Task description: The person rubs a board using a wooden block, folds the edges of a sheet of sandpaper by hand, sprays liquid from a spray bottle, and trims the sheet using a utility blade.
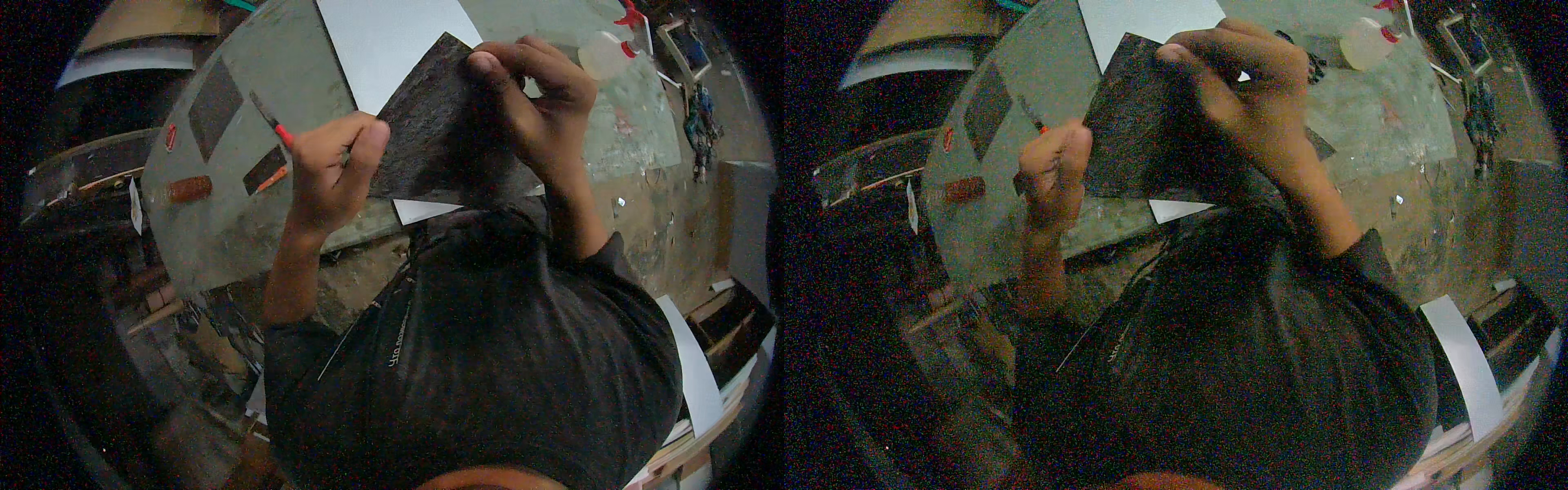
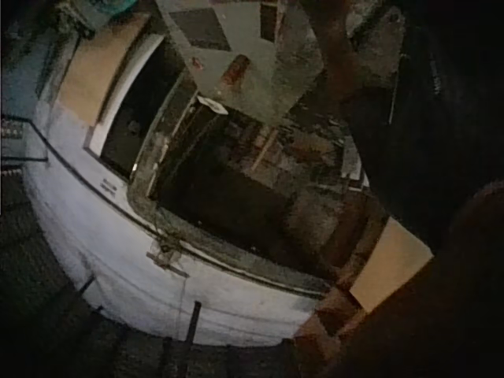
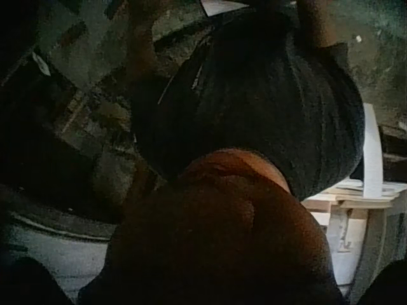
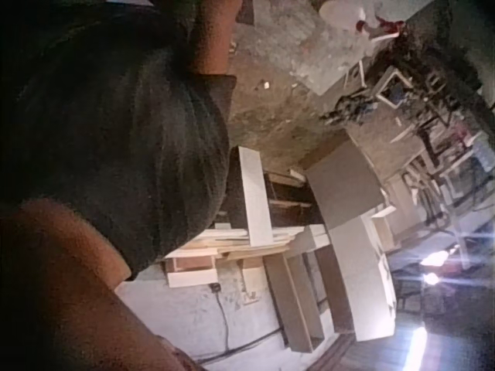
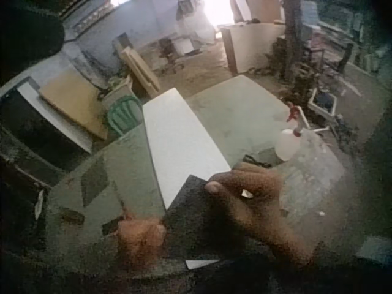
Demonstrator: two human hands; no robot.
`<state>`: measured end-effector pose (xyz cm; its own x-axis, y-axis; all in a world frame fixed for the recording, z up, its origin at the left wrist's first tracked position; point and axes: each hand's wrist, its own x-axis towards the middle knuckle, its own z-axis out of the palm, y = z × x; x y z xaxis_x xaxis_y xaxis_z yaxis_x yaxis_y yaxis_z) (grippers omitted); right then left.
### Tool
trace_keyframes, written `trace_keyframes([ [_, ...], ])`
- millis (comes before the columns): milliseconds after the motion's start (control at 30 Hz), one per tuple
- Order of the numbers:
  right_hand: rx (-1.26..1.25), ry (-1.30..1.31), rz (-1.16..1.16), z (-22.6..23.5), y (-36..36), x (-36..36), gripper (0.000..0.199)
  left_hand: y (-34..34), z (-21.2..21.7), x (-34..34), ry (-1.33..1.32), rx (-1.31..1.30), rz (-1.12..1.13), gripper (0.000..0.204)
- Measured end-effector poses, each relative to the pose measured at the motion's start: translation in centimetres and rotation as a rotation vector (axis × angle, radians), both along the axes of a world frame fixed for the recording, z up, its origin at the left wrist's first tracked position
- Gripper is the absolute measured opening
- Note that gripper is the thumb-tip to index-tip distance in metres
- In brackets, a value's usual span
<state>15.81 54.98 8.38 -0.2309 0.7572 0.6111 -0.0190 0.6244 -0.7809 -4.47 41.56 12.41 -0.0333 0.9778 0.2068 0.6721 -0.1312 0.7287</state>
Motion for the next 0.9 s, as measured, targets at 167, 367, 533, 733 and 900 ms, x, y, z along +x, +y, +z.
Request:
trace_keyframes([
  [167, -0.032, -0.006, -0.042, 0.0, 0.2, 0.0, 0.011, 0.2, -0.6, 0.4, 0.096, 0.074, 0.029, 0.016],
  [367, -0.034, -0.054, -0.092, 0.0, 0.1, 0.1, 0.013, -0.2, -0.3, 0.3, 0.025, 0.100, 0.018, 0.018],
  [533, -0.114, -0.106, -0.127, 0.1, -0.2, -0.5, 0.015, 0.3, 1.1, 2.0, 0.116, -0.041, 0.141, 0.019],
  [733, -0.120, -0.058, -0.097, -2.2, 1.1, -0.7, 0.014, -0.1, -0.2, 1.2, 0.090, -0.007, 0.119, 0.022],
  [900, -0.143, 0.020, -0.039, -2.5, 1.6, -2.1, 0.015, -0.7, -0.9, -0.6, 0.038, -0.038, 0.065, 0.028],
])
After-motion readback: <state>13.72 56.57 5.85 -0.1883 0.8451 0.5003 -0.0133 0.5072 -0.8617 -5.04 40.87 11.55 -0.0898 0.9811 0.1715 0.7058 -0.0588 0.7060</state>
